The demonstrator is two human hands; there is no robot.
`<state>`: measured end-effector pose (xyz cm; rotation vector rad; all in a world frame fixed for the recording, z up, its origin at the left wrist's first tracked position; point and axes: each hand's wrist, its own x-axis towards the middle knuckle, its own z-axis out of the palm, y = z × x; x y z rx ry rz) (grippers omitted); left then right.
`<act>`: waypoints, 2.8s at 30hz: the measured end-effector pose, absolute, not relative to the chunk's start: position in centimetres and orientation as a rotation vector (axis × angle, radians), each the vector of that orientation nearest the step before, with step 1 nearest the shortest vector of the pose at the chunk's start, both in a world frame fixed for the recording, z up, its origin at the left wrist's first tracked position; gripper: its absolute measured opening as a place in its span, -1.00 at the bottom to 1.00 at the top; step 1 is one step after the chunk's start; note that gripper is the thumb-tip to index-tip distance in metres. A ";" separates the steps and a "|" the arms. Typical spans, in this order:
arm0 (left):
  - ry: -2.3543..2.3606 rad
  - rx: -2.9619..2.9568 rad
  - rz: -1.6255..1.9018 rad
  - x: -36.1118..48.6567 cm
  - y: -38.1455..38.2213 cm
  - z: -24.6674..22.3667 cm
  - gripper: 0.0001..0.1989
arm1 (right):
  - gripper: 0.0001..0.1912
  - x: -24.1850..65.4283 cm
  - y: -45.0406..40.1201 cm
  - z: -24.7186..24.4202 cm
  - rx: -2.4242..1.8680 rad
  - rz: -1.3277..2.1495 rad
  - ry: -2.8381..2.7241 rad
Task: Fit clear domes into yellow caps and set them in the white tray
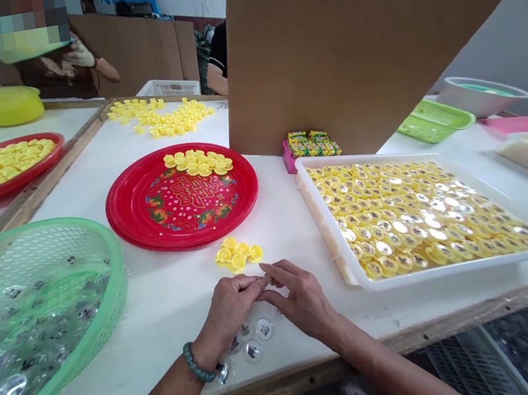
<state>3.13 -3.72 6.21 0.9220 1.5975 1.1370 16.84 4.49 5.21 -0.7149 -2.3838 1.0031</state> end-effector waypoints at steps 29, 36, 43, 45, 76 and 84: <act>2.100 1.734 0.900 0.4 -4.5 5.2 -0.71 | -0.69 16.8 7.3 6.9 -0.607 1.074 -2.554; 1.944 1.455 1.014 0.8 -4.0 4.6 -0.68 | -0.65 15.4 7.6 6.6 -0.487 1.071 -2.657; 1.816 1.355 1.056 0.9 -3.7 4.3 -0.68 | -0.71 15.2 7.9 6.6 -0.460 1.097 -2.700; 1.800 1.320 1.073 0.9 -3.6 4.1 -0.69 | -0.74 15.4 8.0 6.5 -0.462 1.096 -2.709; 1.687 0.694 1.189 1.6 -1.9 2.9 -0.74 | -0.89 16.5 6.9 5.0 -0.567 0.783 -2.707; 1.444 0.424 1.294 2.0 -2.3 3.8 -0.67 | -0.80 16.3 7.2 5.5 -0.680 1.017 -2.566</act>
